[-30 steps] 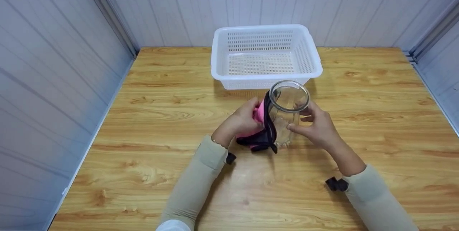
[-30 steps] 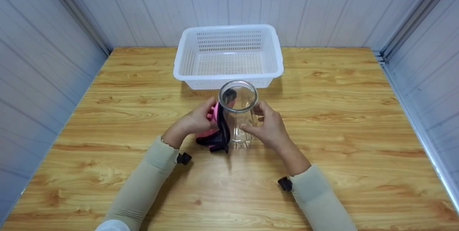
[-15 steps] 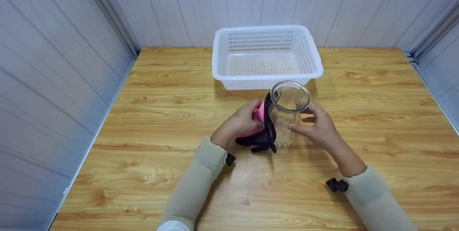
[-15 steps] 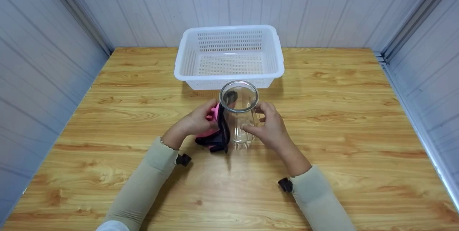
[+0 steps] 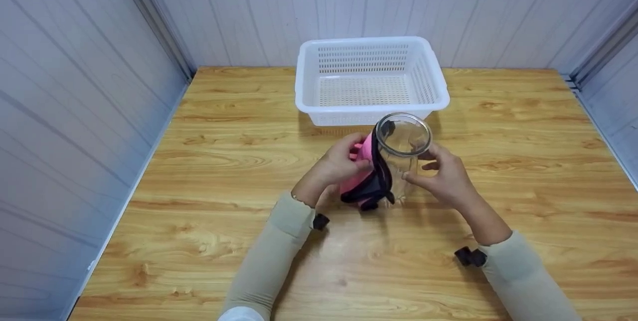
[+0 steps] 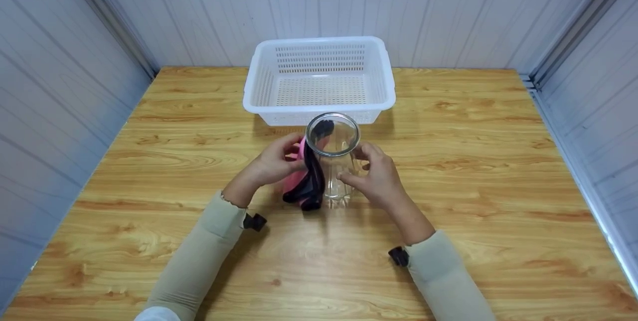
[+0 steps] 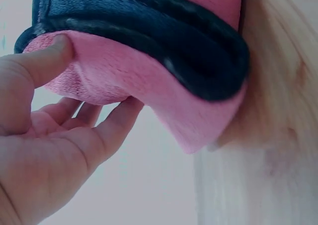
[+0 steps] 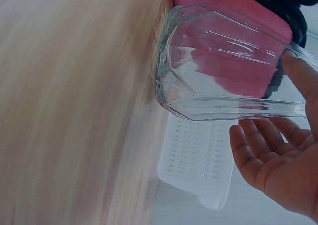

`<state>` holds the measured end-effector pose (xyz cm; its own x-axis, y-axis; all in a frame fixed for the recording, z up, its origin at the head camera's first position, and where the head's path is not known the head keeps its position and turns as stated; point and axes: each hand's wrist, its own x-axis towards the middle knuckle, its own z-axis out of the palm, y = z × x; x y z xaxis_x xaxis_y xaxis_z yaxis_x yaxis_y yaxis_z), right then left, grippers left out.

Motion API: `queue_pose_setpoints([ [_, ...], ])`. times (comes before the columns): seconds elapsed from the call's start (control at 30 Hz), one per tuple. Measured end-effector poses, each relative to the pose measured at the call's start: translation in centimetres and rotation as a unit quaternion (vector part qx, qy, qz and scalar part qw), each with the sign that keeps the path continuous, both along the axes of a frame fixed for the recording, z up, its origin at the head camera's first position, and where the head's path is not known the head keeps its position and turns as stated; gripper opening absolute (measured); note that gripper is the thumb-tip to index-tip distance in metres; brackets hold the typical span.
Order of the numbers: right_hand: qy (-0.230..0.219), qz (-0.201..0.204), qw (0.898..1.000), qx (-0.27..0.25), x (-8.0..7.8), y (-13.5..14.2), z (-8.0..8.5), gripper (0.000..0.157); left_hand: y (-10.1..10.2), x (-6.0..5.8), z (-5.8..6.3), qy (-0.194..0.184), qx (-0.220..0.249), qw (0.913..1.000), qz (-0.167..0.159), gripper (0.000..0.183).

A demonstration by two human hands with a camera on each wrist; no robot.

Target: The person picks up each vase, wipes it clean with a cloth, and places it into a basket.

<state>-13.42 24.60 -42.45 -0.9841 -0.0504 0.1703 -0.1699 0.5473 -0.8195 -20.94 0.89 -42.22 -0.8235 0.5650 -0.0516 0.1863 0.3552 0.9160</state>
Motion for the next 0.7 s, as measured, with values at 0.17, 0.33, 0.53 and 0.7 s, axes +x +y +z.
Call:
queue_pose_setpoints([
  [0.17,0.001,-0.003,1.0,0.007,-0.1,0.2,0.1,0.066,0.4,0.1,0.7,0.023,0.043,0.9988,0.01,0.052],
  [0.33,0.007,0.003,1.0,0.008,-0.1,0.3,0.2,0.065,0.6,0.5,1.3,0.047,0.065,0.9967,0.018,0.049],
  [0.53,0.005,0.008,1.0,0.004,-0.2,0.5,0.1,0.06,0.6,0.6,1.2,0.056,0.062,0.9963,0.023,0.047],
  [0.7,-0.004,0.006,1.0,-0.012,-0.3,0.5,0.2,0.058,0.5,0.3,0.8,0.033,0.041,0.9985,0.016,0.054],
])
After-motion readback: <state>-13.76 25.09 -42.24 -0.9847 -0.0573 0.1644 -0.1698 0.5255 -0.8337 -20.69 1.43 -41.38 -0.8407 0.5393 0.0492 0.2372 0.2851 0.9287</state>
